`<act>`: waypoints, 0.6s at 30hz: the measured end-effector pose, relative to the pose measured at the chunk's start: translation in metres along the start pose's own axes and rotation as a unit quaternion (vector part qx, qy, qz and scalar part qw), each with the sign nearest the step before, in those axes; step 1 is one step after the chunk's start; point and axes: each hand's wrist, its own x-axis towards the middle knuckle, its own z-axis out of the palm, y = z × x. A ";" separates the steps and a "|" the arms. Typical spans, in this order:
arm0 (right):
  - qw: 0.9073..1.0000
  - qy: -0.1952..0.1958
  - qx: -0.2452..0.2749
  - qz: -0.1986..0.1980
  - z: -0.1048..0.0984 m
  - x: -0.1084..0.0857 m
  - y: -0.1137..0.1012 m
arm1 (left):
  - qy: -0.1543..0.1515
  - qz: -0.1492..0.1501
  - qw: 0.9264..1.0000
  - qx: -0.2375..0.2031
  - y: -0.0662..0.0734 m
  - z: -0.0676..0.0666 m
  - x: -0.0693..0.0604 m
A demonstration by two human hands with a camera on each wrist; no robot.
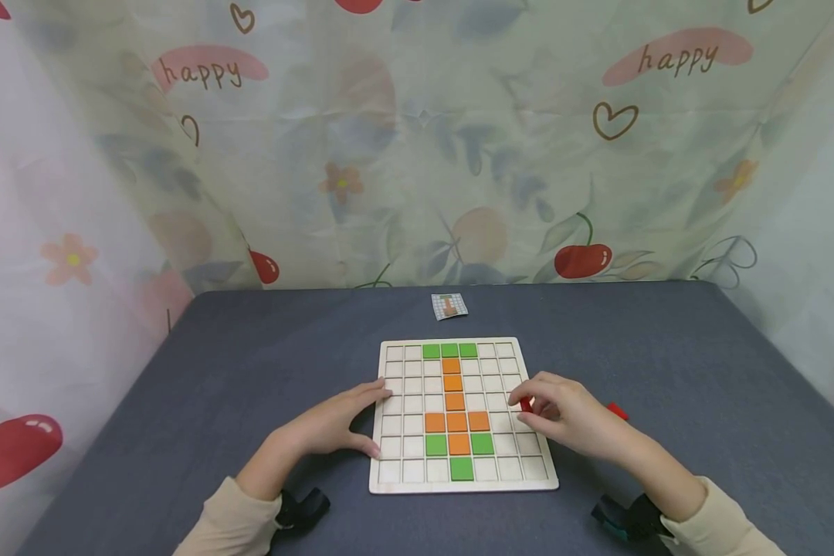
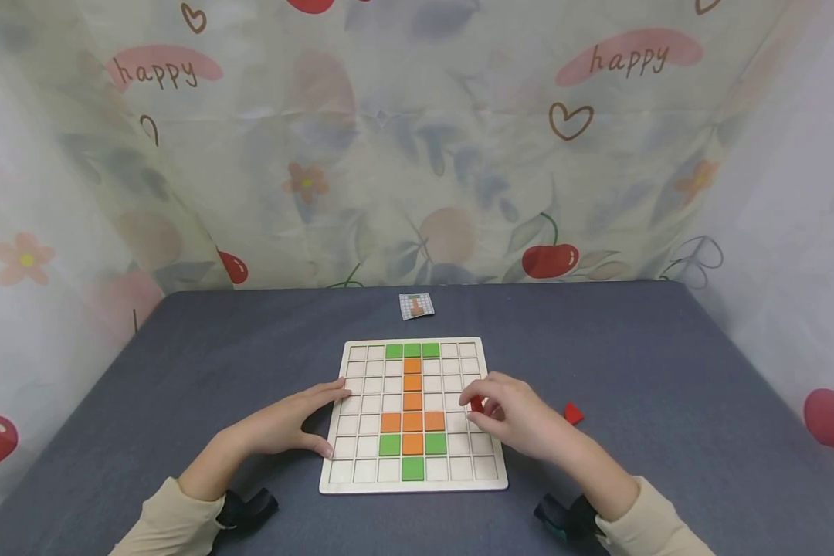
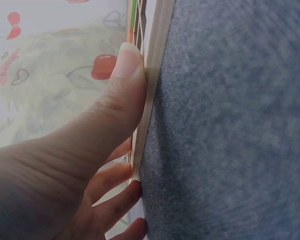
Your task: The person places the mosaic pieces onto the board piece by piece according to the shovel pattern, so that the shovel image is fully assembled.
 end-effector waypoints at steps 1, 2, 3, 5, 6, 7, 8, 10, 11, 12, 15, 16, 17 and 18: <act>1.000 -0.001 0.000 -0.003 0.000 0.000 0.000 | 0.000 0.000 1.000 0.000 0.000 0.000 0.000; 1.000 -0.002 0.001 -0.005 0.001 0.000 -0.001 | 0.000 0.000 1.000 -0.001 0.000 0.000 0.000; 1.000 -0.004 0.001 -0.006 0.001 0.000 -0.002 | 0.000 0.000 1.000 -0.001 0.000 0.000 0.000; 1.000 -0.011 0.003 -0.003 0.001 0.000 -0.003 | 0.000 -0.001 1.000 -0.001 0.000 0.000 0.000; 1.000 -0.017 0.005 0.002 0.002 0.000 -0.004 | 0.000 -0.001 1.000 -0.001 0.000 0.000 0.000; 1.000 -0.021 0.007 0.007 0.002 0.000 -0.005 | 0.000 -0.001 1.000 0.000 0.000 0.000 0.000; 1.000 -0.025 0.007 0.010 0.003 0.000 -0.006 | 0.000 -0.002 1.000 0.000 0.000 0.000 0.000; 0.999 -0.034 0.009 0.020 0.004 0.000 -0.008 | 0.000 -0.002 1.000 0.000 0.000 0.000 0.001; 0.999 -0.039 0.012 0.025 0.005 0.000 -0.009 | 0.000 -0.003 1.000 0.001 0.000 0.000 0.001; 0.999 -0.043 0.016 0.029 0.006 0.001 -0.010 | 0.000 -0.003 1.000 0.000 0.000 0.000 0.001; 0.997 -0.056 0.031 0.033 0.009 0.001 -0.013 | 0.000 -0.003 1.000 -0.001 0.000 0.000 0.001; 0.997 -0.062 0.039 0.033 0.010 0.001 -0.014 | 0.000 -0.003 1.000 -0.001 0.000 0.000 0.001; 0.996 -0.067 0.045 0.033 0.010 0.001 -0.015 | 0.000 -0.003 1.000 -0.001 0.000 0.000 0.001; 0.996 -0.071 0.049 0.033 0.011 0.001 -0.015 | 0.000 -0.003 1.000 -0.001 0.000 0.000 0.001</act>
